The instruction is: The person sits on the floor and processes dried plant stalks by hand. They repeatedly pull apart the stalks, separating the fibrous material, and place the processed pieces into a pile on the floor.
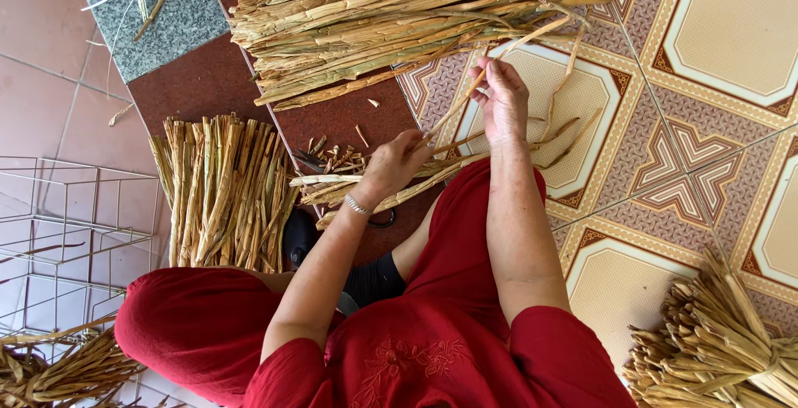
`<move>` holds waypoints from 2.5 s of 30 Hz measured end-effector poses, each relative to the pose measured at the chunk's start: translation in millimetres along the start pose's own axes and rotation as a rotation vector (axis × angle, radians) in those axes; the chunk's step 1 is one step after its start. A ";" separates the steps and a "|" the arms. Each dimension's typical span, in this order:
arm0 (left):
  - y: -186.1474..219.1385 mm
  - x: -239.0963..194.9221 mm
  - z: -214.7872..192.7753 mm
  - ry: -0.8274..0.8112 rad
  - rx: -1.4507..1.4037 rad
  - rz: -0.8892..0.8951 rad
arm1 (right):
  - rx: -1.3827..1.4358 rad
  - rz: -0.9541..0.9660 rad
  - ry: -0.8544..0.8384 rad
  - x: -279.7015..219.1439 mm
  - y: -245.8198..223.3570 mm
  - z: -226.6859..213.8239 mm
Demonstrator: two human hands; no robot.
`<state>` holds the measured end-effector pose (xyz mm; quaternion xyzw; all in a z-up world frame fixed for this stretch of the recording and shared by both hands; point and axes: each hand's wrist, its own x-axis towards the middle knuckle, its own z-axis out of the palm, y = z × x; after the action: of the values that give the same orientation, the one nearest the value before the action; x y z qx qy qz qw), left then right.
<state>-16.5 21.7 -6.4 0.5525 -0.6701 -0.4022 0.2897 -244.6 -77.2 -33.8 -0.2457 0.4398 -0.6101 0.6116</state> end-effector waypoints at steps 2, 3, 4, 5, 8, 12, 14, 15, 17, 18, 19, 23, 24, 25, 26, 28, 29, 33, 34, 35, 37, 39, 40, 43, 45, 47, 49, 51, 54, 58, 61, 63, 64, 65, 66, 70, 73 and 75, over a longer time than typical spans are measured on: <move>7.6 24.3 15.0 -0.014 -0.062 -0.003 | -0.054 -0.006 -0.011 -3.0 -2.0 6.2; 12.1 36.7 23.3 0.034 -0.054 0.033 | -0.094 -0.018 -0.018 -4.8 -3.0 9.2; 16.8 49.6 32.5 0.080 -0.046 0.069 | -0.134 -0.030 -0.023 -6.7 -3.7 11.4; 20.8 62.4 40.1 0.127 -0.039 0.106 | -0.175 -0.043 -0.029 -6.9 -4.2 13.1; 27.7 93.2 56.0 0.031 -0.126 -0.108 | -0.155 -0.017 -0.069 -6.8 1.0 11.4; 37.5 93.4 64.5 0.068 -0.021 -0.068 | -0.006 0.013 0.062 5.3 15.7 0.6; 43.6 84.1 54.4 -0.136 -0.239 -0.296 | 0.106 0.075 0.134 9.5 22.1 -4.2; 46.7 78.3 49.4 -0.142 -0.242 -0.239 | 0.096 0.053 0.174 11.7 24.7 -6.5; 52.6 66.6 43.2 -0.151 -0.253 -0.128 | 0.071 0.012 0.251 16.1 29.0 -12.8; 55.5 61.0 41.0 -0.186 -0.297 -0.173 | 0.133 -0.010 0.234 19.8 30.2 -16.0; 58.4 55.9 38.7 -0.220 -0.342 -0.218 | 0.194 -0.032 0.217 23.5 30.0 -19.8; 66.1 40.4 25.2 -0.291 -0.375 -0.280 | 0.153 -0.033 0.384 28.8 29.6 -29.5; 67.1 33.5 22.6 -0.299 -0.385 -0.279 | 0.176 -0.046 0.383 29.9 28.5 -33.2; 67.8 24.7 20.8 -0.308 -0.396 -0.278 | 0.199 -0.060 0.382 32.3 25.1 -38.8; 67.7 17.2 19.0 -0.316 -0.407 -0.275 | 0.222 -0.075 0.381 34.1 24.1 -42.2; 66.5 6.7 16.2 -0.327 -0.494 -0.249 | 0.207 -0.073 0.372 35.0 26.8 -44.1; 65.7 3.1 14.8 -0.332 -0.538 -0.236 | 0.198 -0.073 0.368 35.7 27.2 -45.0; 60.8 -18.4 7.8 -0.379 -0.517 -0.295 | 0.185 -0.078 0.414 32.8 25.9 -49.6; 60.9 -20.3 7.5 -0.388 -0.549 -0.303 | 0.161 -0.078 0.441 33.6 23.5 -49.8; 61.7 -23.0 6.4 -0.397 -0.581 -0.310 | 0.137 -0.079 0.468 33.5 21.5 -49.8; 64.8 -30.7 0.5 -0.399 -0.575 -0.282 | 0.190 -0.072 0.492 35.1 17.6 -49.8; 68.7 -40.6 -4.1 -0.402 -0.561 -0.283 | 0.245 -0.055 0.526 35.7 16.6 -54.8; 70.6 -43.9 -6.1 -0.403 -0.547 -0.293 | 0.276 -0.046 0.544 38.5 15.6 -58.0; 74.5 -61.6 -11.9 -0.407 -0.592 -0.320 | 0.342 -0.055 0.562 47.6 13.4 -73.4; 73.2 -68.6 -17.8 -0.417 -0.602 -0.333 | 0.342 -0.056 0.573 52.8 18.7 -79.2; 70.8 -74.9 -24.4 -0.433 -0.570 -0.346 | 0.301 -0.038 0.596 56.5 24.1 -84.3; 69.4 -81.2 -28.6 -0.439 -0.605 -0.375 | 0.327 -0.022 0.622 61.4 29.6 -90.8; 68.1 -94.6 -34.9 -0.432 -0.623 -0.424 | 0.338 -0.022 0.630 67.8 35.4 -99.5; 61.6 -114.0 -42.3 -0.424 -0.622 -0.493 | 0.328 -0.050 0.594 75.4 34.3 -111.7; 38.9 -115.4 -39.7 -0.368 -0.666 -0.499 | 0.339 -0.055 0.385 64.4 17.9 -76.7; 21.9 -102.3 -33.3 -0.263 -0.690 -0.488 | 0.342 0.093 0.087 31.0 -13.0 -30.6; 14.8 -82.9 -23.4 -0.228 -0.698 -0.476 | 0.223 0.214 -0.038 2.8 -13.3 1.9; 13.5 -73.5 -16.3 -0.224 -0.707 -0.477 | 0.111 0.271 -0.051 -7.5 -11.0 13.2; 12.5 -63.7 -10.1 -0.220 -0.717 -0.477 | 0.055 0.256 -0.088 -11.4 -9.6 20.1; 11.6 -54.2 -4.7 -0.218 -0.745 -0.490 | -0.002 0.244 -0.121 -15.4 -5.7 21.6; 16.4 -39.3 0.6 -0.248 -0.828 -0.516 | -0.197 0.129 0.034 -0.5 12.0 -0.7; 26.5 -46.6 -2.7 -0.284 -0.834 -0.508 | -0.147 0.069 0.232 18.1 28.4 -17.6; 32.6 -51.5 -9.1 -0.293 -0.817 -0.506 | -0.138 0.047 0.287 25.0 39.7 -20.2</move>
<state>-14.0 71.9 29.1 0.4770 -0.3366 -0.7627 0.2784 -243.8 -91.1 -82.9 -0.1871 0.5693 -0.5926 0.5382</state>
